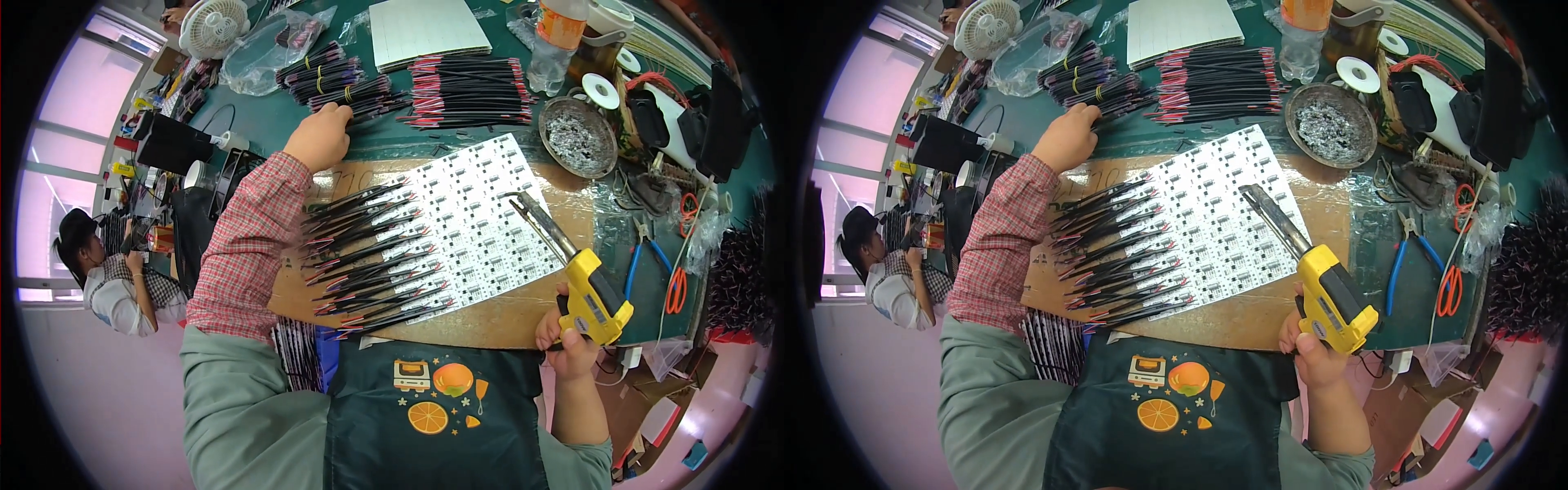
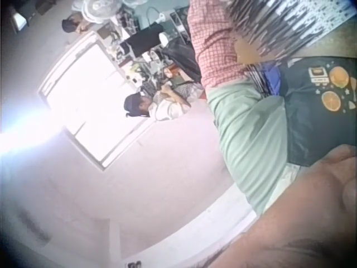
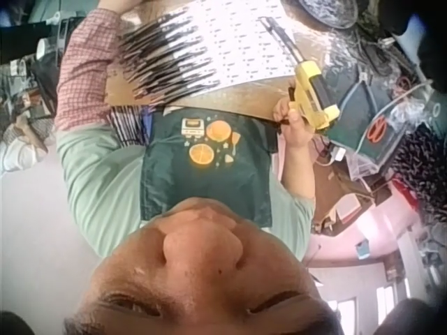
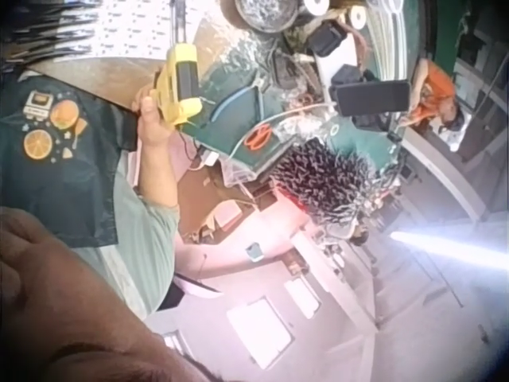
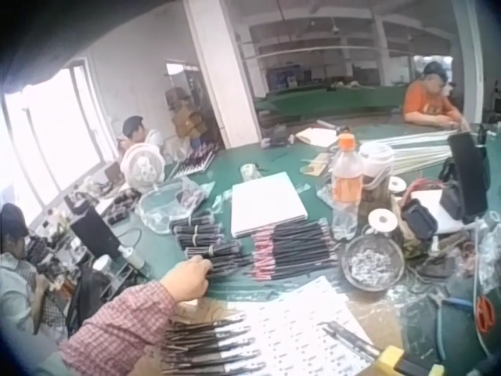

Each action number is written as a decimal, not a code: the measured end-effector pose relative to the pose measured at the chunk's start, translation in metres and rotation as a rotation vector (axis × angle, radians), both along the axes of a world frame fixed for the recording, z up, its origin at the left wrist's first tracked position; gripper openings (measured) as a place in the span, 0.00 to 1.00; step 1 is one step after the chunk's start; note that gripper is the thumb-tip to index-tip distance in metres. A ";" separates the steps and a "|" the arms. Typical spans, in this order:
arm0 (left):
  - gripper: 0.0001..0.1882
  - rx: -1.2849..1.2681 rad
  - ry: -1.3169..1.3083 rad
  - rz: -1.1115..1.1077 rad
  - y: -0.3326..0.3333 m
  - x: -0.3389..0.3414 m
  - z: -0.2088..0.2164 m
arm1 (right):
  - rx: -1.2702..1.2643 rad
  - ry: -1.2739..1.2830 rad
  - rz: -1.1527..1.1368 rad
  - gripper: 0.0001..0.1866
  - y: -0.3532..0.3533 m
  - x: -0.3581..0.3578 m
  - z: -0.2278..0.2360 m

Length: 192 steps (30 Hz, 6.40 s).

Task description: The person solders electrical wires onto a panel of circuit boards using a soldering iron.

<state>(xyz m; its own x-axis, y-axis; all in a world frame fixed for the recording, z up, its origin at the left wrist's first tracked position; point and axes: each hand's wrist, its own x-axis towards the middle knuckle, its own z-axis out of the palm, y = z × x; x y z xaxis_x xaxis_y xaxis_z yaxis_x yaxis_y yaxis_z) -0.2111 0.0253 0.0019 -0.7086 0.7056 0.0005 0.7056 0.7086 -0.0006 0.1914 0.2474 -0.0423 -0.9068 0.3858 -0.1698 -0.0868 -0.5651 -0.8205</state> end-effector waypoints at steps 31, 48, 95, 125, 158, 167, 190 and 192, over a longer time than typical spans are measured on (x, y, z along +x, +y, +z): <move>0.12 -0.867 0.283 -0.296 0.029 0.005 0.039 | -0.024 -0.022 -0.002 0.39 0.002 -0.003 0.001; 0.12 -0.603 0.066 -0.047 -0.001 -0.023 0.032 | -0.093 -0.065 -0.006 0.41 0.004 -0.002 0.007; 0.14 0.407 -0.008 -0.253 0.024 0.083 0.029 | -0.046 -0.080 0.004 0.37 0.002 -0.004 0.007; 0.22 0.396 -0.026 -0.317 0.005 0.100 -0.026 | 0.323 -0.256 0.232 0.27 -0.025 -0.105 0.024; 0.19 0.466 -0.157 -0.272 0.008 0.094 -0.021 | 0.221 -0.267 0.191 0.31 -0.031 -0.093 0.023; 0.14 0.526 -0.292 -0.302 0.007 0.083 -0.020 | 0.260 -0.238 0.202 0.25 -0.029 -0.096 0.024; 0.17 0.450 -0.233 -0.348 0.007 0.089 -0.013 | 0.083 -0.254 0.163 0.41 -0.033 -0.077 0.029; 0.15 0.478 -0.284 -0.290 0.006 0.093 -0.010 | 0.065 -0.259 0.162 0.42 -0.033 -0.071 0.028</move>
<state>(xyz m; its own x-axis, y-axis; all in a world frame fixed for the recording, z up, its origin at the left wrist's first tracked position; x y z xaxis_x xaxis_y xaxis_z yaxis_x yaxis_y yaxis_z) -0.1185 0.0317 -0.0077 -0.5068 0.8377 0.2036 0.7956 0.3635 0.4847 0.1200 0.2147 -0.0141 -0.8870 0.2577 -0.3833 0.2168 -0.5005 -0.8382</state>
